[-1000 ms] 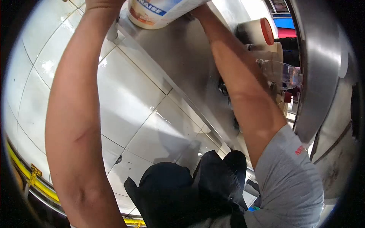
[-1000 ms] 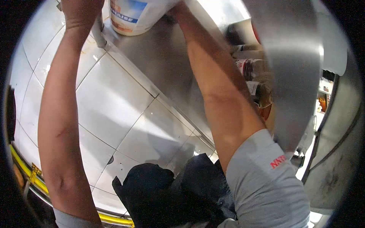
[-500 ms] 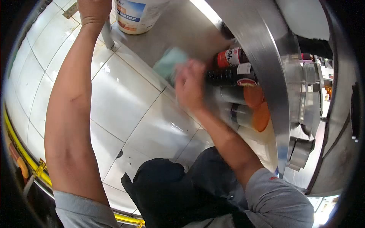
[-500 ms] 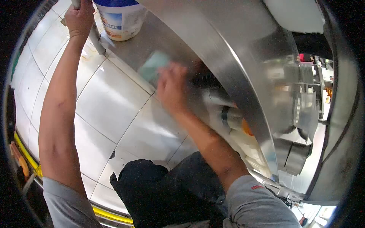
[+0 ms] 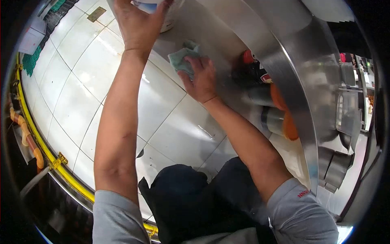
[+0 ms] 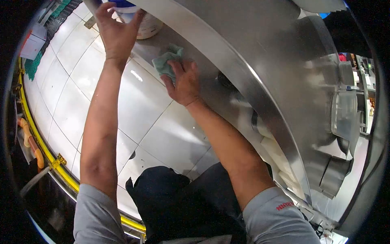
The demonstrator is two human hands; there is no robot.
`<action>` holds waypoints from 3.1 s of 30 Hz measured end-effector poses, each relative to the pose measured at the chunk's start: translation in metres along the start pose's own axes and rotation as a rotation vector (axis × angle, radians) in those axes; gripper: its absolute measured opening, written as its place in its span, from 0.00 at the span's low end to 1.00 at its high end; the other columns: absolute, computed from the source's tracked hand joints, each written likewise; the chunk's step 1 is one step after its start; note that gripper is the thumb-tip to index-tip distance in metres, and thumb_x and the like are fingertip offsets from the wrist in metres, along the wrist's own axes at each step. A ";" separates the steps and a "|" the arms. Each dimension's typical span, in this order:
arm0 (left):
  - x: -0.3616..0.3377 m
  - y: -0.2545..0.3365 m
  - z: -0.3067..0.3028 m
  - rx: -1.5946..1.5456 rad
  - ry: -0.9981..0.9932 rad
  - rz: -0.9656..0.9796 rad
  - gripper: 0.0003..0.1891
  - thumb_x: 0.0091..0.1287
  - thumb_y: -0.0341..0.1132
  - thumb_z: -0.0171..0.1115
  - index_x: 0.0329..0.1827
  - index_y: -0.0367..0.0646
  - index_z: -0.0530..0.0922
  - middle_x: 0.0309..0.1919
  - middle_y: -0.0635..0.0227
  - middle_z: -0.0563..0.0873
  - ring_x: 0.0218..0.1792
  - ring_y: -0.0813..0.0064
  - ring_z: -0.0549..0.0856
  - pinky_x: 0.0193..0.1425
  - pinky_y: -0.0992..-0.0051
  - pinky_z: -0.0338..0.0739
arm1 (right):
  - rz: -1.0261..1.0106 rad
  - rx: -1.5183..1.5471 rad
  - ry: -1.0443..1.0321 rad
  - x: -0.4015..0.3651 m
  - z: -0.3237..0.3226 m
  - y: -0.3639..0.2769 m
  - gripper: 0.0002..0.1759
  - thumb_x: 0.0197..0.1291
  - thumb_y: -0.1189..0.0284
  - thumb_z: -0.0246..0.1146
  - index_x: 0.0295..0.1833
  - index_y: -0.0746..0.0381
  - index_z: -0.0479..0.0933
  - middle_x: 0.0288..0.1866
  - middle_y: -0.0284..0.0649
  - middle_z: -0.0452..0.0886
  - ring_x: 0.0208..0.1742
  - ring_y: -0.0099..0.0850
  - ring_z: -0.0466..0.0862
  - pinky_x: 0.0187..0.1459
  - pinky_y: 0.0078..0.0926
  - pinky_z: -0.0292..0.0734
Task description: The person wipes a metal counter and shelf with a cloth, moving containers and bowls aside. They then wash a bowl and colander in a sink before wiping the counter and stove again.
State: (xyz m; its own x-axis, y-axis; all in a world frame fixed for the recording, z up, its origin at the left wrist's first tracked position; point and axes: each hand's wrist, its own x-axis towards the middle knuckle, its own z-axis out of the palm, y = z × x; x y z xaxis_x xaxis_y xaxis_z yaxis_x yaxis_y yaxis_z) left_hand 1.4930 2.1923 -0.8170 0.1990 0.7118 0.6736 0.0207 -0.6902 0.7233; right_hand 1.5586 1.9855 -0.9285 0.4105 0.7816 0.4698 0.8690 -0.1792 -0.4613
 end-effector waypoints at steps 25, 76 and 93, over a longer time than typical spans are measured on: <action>0.080 -0.055 0.001 0.314 0.557 -0.082 0.19 0.68 0.45 0.74 0.39 0.35 0.81 0.31 0.56 0.85 0.32 0.63 0.83 0.40 0.64 0.79 | 0.164 -0.318 -0.240 0.039 0.050 -0.045 0.34 0.65 0.62 0.67 0.75 0.57 0.70 0.78 0.58 0.66 0.78 0.61 0.65 0.77 0.53 0.61; -0.119 0.432 -0.027 0.335 -0.836 0.493 0.21 0.65 0.31 0.71 0.61 0.40 0.82 0.60 0.54 0.83 0.61 0.50 0.81 0.68 0.57 0.74 | 0.663 -0.521 -0.593 -0.531 -0.444 0.067 0.21 0.69 0.68 0.58 0.66 0.55 0.81 0.79 0.42 0.66 0.85 0.44 0.57 0.83 0.42 0.54; -0.129 0.372 -0.019 0.374 -0.918 0.554 0.19 0.66 0.35 0.73 0.61 0.49 0.86 0.57 0.58 0.87 0.62 0.56 0.83 0.69 0.61 0.76 | 1.237 -0.414 -1.200 -0.725 -0.607 0.111 0.13 0.65 0.65 0.59 0.40 0.57 0.89 0.49 0.47 0.90 0.55 0.40 0.88 0.58 0.46 0.81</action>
State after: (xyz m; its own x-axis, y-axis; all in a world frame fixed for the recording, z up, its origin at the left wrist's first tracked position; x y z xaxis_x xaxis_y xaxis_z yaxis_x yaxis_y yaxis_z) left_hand 1.4569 1.8460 -0.6319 0.9115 0.0387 0.4095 -0.0326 -0.9856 0.1657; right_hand 1.5246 1.0363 -0.8637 0.5744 0.0175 -0.8184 0.3211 -0.9245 0.2056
